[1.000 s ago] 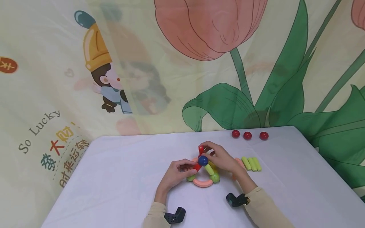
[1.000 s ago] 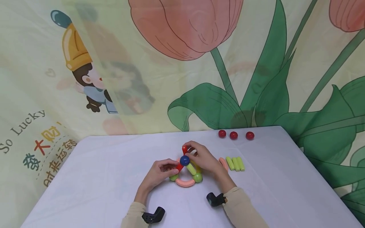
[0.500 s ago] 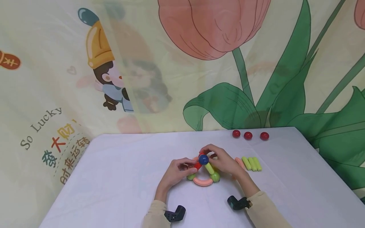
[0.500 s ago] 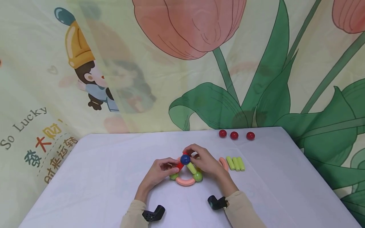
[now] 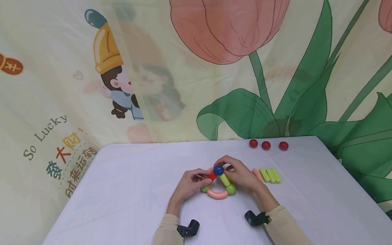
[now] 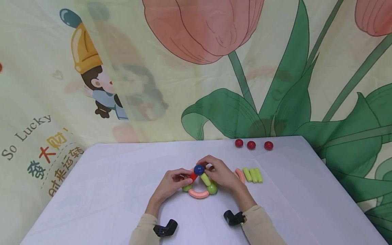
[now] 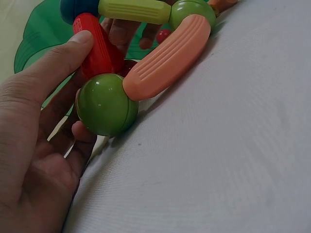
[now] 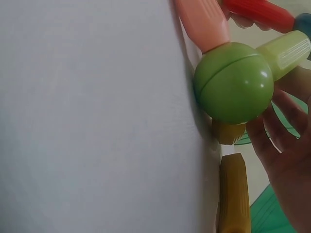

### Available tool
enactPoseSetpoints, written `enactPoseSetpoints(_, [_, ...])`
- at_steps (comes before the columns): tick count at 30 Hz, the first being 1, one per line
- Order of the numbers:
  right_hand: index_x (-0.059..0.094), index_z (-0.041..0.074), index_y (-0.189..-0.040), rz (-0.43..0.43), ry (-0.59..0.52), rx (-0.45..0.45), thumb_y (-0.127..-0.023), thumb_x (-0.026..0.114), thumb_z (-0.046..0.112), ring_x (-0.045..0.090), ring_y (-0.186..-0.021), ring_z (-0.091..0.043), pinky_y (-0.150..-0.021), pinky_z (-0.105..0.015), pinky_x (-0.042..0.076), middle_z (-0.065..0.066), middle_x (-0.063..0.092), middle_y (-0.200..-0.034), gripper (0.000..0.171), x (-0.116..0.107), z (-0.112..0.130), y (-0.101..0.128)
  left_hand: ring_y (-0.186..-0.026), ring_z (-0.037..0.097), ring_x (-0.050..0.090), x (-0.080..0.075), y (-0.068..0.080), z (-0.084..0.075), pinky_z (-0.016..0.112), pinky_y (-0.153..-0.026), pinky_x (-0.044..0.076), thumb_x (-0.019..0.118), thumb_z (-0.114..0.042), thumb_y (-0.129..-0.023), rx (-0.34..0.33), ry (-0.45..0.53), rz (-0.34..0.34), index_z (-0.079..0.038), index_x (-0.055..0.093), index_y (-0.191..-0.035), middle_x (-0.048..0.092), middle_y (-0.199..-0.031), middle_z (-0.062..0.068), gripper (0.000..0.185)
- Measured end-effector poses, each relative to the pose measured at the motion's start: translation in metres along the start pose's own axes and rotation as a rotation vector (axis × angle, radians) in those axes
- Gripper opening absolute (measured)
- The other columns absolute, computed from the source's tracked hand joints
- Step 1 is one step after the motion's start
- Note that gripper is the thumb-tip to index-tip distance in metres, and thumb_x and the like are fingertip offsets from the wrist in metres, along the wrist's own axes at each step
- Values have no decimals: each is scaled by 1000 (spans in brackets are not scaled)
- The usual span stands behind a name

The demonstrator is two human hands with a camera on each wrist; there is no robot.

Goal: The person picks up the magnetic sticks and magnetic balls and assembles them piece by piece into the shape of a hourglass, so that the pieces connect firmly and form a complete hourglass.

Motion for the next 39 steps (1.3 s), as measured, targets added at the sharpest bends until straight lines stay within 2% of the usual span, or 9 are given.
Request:
enactPoseSetpoints(4, [61, 32, -110, 4, 4, 31, -90, 62, 9, 54, -110, -14, -92, -37, 46, 11, 59, -112, 31, 0, -1, 1, -84, 15, 55, -1, 2, -7, 21, -75, 44, 70, -19, -85, -13, -8, 9, -11, 70, -110, 68, -94, 12, 26])
enactPoseSetpoints(11, [58, 35, -115, -17, -5, 70, -93, 58, 12, 53, -111, -14, -94, -36, 45, 13, 59, -115, 32, -2, -2, 7, -84, 15, 55, -1, 2, -7, 20, -75, 44, 71, -20, -84, -27, -1, 7, -12, 70, -110, 68, -95, 11, 27])
enactPoseSetpoints(20, [57, 26, -119, -95, 25, 110, -95, 56, 19, 57, -114, -18, -92, -34, 49, 5, 62, -120, 25, -13, -7, 24, -80, 12, 53, 1, 2, -10, 19, -73, 44, 68, -21, -87, 0, -39, 24, -12, 67, -115, 66, -96, 8, 30])
enactPoseSetpoints(28, [58, 19, -118, -137, 84, 121, -95, 56, 18, 58, -110, -21, -90, -38, 49, -3, 63, -118, 23, -41, -8, 39, -78, 13, 51, 0, 3, -12, 19, -70, 41, 68, -21, -87, 12, -78, -8, -11, 68, -111, 65, -92, 8, 26])
enactPoseSetpoints(34, [55, 14, -124, -170, 139, 189, -95, 55, 19, 58, -108, -24, -89, -42, 50, -7, 61, -119, 29, -68, -22, 54, -74, 12, 45, -1, 2, -13, 18, -65, 35, 69, -19, -86, 29, -68, -28, -10, 69, -110, 56, -81, 5, 25])
enactPoseSetpoints(39, [53, 9, -125, -201, 183, 187, -96, 54, 18, 58, -107, -30, -87, -45, 51, -12, 60, -119, 31, -92, -29, 67, -72, 11, 44, -2, 2, -13, 17, -64, 35, 69, -17, -86, 32, -28, -39, -8, 67, -111, 55, -83, 8, 27])
Point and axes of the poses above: each hand's wrist, its own y-axis away from the middle knuckle, its own x-axis out of the palm, z = x × y, the point moved 6 cm from there along -y, towards the middle knuckle
